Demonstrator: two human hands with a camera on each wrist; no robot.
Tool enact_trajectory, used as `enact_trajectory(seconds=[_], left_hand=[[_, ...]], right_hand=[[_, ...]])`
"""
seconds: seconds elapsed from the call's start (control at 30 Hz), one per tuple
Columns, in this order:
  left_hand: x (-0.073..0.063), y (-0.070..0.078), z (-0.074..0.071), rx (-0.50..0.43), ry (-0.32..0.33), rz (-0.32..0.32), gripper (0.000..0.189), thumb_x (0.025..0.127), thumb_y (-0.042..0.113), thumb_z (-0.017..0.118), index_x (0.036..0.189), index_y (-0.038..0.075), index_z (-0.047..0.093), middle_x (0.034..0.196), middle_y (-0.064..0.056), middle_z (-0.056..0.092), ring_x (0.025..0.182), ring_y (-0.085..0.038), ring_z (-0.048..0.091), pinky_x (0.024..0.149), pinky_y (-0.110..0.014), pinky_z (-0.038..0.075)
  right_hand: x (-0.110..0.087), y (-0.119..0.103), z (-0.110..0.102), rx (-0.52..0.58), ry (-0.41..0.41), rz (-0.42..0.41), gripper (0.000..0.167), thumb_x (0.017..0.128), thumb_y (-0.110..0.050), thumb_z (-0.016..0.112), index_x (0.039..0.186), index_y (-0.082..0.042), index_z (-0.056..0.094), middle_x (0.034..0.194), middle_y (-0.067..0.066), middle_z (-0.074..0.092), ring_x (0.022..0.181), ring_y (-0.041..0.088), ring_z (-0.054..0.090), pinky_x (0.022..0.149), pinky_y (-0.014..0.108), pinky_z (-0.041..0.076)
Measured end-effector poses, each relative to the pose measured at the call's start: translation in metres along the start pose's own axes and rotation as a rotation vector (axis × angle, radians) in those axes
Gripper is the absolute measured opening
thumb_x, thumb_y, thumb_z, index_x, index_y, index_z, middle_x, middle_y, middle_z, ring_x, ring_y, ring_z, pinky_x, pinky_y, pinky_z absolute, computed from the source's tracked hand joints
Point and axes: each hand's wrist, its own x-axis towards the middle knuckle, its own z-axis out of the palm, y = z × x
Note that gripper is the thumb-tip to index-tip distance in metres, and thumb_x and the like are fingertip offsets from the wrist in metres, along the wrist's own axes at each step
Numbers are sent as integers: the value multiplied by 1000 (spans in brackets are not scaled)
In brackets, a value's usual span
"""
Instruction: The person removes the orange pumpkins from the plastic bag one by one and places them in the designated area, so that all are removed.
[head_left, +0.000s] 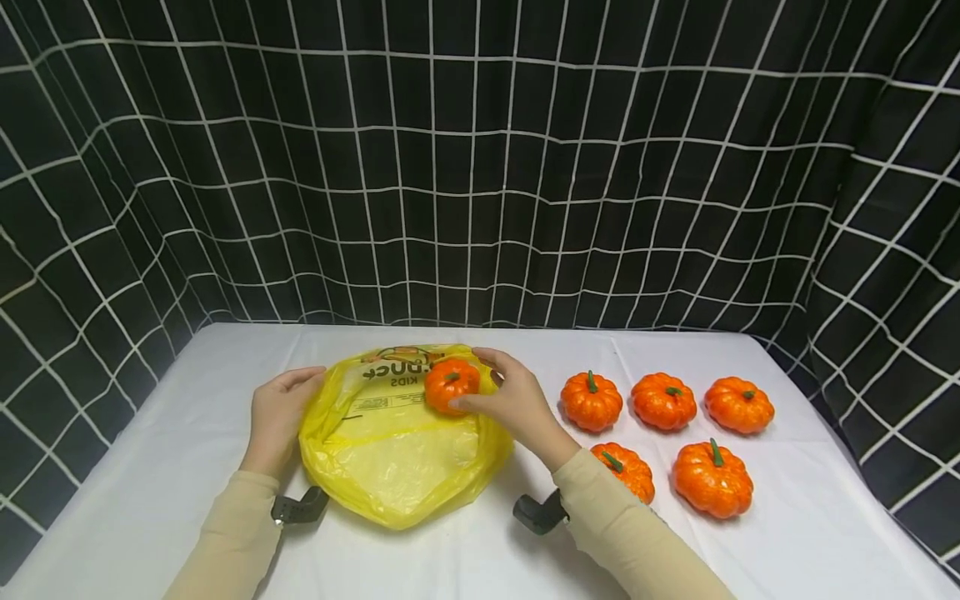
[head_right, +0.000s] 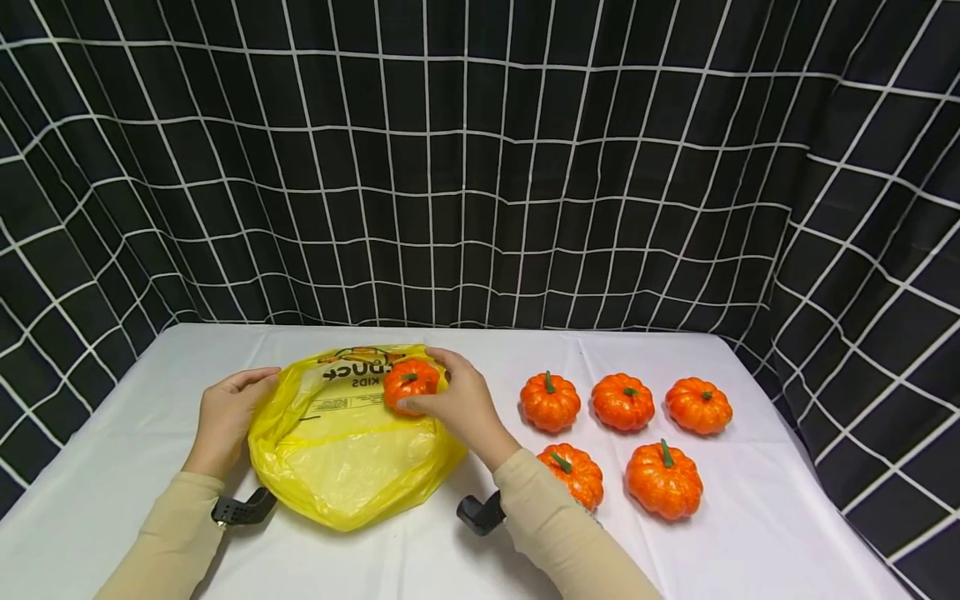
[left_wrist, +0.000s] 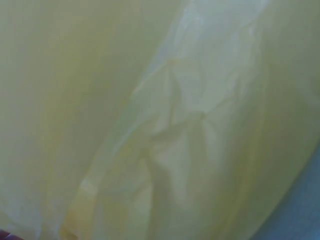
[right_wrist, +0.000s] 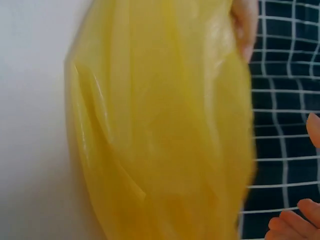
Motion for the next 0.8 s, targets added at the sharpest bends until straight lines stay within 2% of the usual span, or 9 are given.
enact_trajectory(seconds=[0.37, 0.8], left_hand=[[1, -1, 1, 14, 7, -18, 39, 96, 34, 63, 126, 9, 67, 131, -11, 66, 102, -7, 61, 79, -11, 54], [0, 0, 0, 18, 7, 7, 39, 96, 32, 63, 125, 7, 67, 130, -14, 66, 96, -3, 61, 78, -10, 53]], right_hand=[[32, 15, 27, -89, 27, 22, 77, 73, -15, 87, 141, 0, 52, 144, 19, 55, 136, 36, 48, 117, 47, 38], [38, 18, 34, -196, 15, 44, 80, 73, -17, 88, 141, 2, 51, 143, 21, 55, 134, 36, 50, 117, 46, 38]])
